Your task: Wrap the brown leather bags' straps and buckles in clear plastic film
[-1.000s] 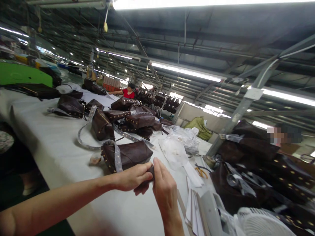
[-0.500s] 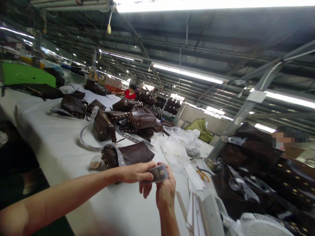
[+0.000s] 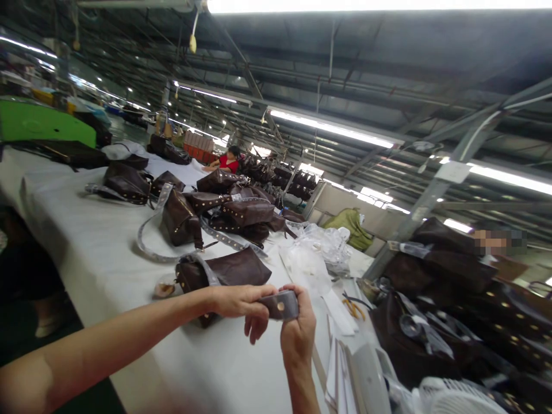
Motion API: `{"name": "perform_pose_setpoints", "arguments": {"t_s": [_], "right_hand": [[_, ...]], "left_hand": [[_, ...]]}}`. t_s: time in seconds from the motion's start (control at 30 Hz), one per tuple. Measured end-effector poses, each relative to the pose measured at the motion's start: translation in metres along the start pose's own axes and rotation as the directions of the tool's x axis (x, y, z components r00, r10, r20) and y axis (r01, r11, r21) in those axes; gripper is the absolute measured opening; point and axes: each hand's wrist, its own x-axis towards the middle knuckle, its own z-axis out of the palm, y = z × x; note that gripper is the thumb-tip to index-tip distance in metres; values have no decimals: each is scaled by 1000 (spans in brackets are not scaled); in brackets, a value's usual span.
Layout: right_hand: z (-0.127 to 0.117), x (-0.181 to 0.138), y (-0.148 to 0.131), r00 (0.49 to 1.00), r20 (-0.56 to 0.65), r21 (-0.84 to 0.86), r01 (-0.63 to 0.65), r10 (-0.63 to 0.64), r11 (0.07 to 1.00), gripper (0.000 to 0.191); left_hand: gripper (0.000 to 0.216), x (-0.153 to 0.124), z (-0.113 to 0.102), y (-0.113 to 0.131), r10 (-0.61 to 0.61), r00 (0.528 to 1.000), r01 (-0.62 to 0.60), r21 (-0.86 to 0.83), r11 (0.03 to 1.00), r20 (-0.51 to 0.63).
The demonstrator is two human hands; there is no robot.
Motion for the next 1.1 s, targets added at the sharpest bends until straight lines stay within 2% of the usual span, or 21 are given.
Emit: {"name": "perform_pose_setpoints", "arguments": {"t_s": [0.03, 0.1, 0.17, 0.27, 0.33, 0.4, 0.43, 0.47, 0.53, 0.6, 0.7, 0.77, 0.8, 0.83, 0.87, 0.9, 0.93, 0.97, 1.0, 1.03, 1.1], "right_hand": [[5, -2, 0, 995, 17, 153, -101, 99, 983, 23], [16, -5, -2, 972, 65, 409, -232, 225, 883, 24], [25, -7, -3, 948, 98, 532, -308, 304, 788, 25], [30, -8, -3, 883, 190, 573, -455, 429, 682, 29], [29, -8, -2, 792, 370, 519, -610, 487, 599, 42], [27, -7, 0, 690, 536, 432, -719, 486, 544, 57], [26, -7, 0, 665, 573, 412, -739, 480, 532, 60], [26, -6, 1, 670, 567, 422, -736, 479, 529, 60], [29, -6, 2, 744, 467, 495, -668, 479, 555, 52], [32, -7, 5, 823, 353, 541, -568, 446, 620, 44], [33, -11, 14, 892, 260, 516, -453, 371, 727, 38], [28, -12, 21, 931, 195, 401, -363, 309, 841, 30], [23, -12, 23, 960, 143, 285, -273, 241, 919, 25], [18, -11, 24, 987, 93, 129, -141, 130, 982, 26], [12, -9, 23, 998, 62, -46, 34, -31, 998, 30], [7, -8, 21, 974, 75, -208, 226, -215, 952, 34], [2, -7, 17, 916, 129, -333, 401, -381, 853, 38], [-1, -6, 12, 835, 210, -406, 548, -509, 731, 40], [-3, -5, 7, 764, 316, -436, 644, -563, 629, 44], [-4, -5, 1, 731, 365, -473, 679, -577, 561, 45], [-3, -2, -6, 751, 353, -566, 647, -558, 512, 37]], "left_hand": [[35, 1, -2, -4, 4, 1000, -4, 15, 1000, -4], [31, 2, -1, -9, 21, 999, -20, 40, 999, -29], [31, 3, 3, -11, 41, 997, -38, 44, 998, -72], [36, 2, 8, -8, 64, 986, -60, 34, 998, -151], [34, 0, 6, -5, 56, 993, -56, 8, 998, -107], [34, -2, 3, -3, 35, 999, -35, -20, 999, -21], [36, -2, 1, -5, 29, 1000, -29, -28, 999, 0], [37, -2, 0, -7, 30, 1000, -30, -34, 999, 1], [40, -1, 0, -13, 50, 998, -52, -51, 997, -30], [40, -2, 3, -19, 63, 996, -66, -39, 997, -63], [36, -7, 6, -21, 25, 992, -16, 72, 997, -123], [29, -11, 7, -17, -3, 980, 26, 115, 993, -200], [26, -12, 7, -15, -11, 972, 40, 120, 992, -235], [23, -13, 8, -12, -19, 966, 52, 120, 991, -257], [22, -12, 9, -8, -28, 964, 64, 126, 990, -265], [23, -12, 11, -5, -38, 964, 79, 149, 986, -262], [26, -10, 14, -1, -45, 965, 95, 182, 979, -259], [30, -9, 18, 2, -48, 964, 107, 216, 970, -260], [33, -7, 21, 4, -45, 961, 115, 245, 963, -273], [34, -6, 24, 7, -42, 954, 119, 247, 962, -296], [36, -3, 26, 10, -43, 952, 109, 205, 973, -303]]}}
